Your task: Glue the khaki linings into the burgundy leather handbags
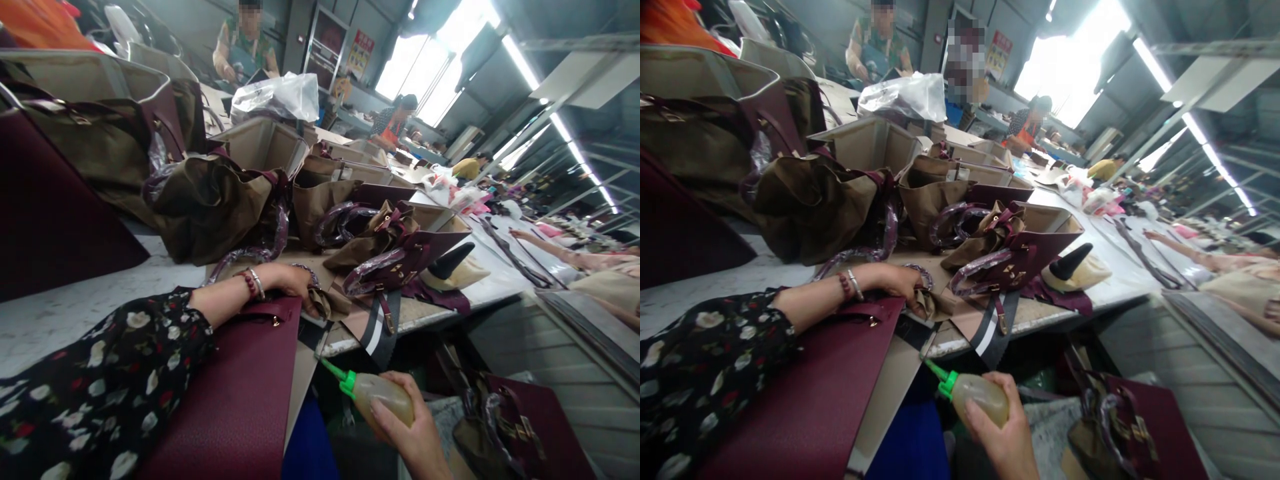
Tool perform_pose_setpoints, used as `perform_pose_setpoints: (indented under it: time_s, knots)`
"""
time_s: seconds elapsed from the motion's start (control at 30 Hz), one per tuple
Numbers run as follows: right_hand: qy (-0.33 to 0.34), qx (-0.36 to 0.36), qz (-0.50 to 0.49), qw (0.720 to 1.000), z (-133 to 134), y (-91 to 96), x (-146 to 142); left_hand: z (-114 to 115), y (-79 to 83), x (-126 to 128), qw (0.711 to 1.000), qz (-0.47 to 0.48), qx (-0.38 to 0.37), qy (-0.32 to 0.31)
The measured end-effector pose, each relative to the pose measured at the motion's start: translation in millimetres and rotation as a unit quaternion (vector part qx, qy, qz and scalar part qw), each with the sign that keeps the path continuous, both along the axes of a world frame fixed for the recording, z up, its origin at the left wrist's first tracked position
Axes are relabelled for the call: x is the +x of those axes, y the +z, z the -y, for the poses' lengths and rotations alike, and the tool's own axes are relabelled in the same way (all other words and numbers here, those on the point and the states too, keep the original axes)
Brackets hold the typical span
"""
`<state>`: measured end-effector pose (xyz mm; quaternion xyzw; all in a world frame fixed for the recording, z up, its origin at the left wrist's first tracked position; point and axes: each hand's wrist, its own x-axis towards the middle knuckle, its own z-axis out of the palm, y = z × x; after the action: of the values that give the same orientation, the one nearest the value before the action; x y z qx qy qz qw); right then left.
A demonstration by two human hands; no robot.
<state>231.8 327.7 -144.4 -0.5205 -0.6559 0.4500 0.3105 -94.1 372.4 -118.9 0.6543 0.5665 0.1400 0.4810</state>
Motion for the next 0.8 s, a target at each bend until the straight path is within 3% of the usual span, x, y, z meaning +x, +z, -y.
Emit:
perform_pose_setpoints:
  time_s: [0.27, 0.6, 0.8]
  knots:
    - [-0.01, 0.057, 0.019, 0.998, -5, 7.2, -8, 0, 3.6, 0, 1.0, -0.008, -0.028, 0.001]
    - [0.107, 0.0, -0.009, 0.994, 1, -6.6, 10, 1, 5.4, 2, 1.0, 0.007, -0.022, -0.008]
    - [0.069, 0.013, -0.019, 0.997, -20, -13.8, 9, 2, 7.6, 1, 0.999, -0.028, -0.022, 0.005]
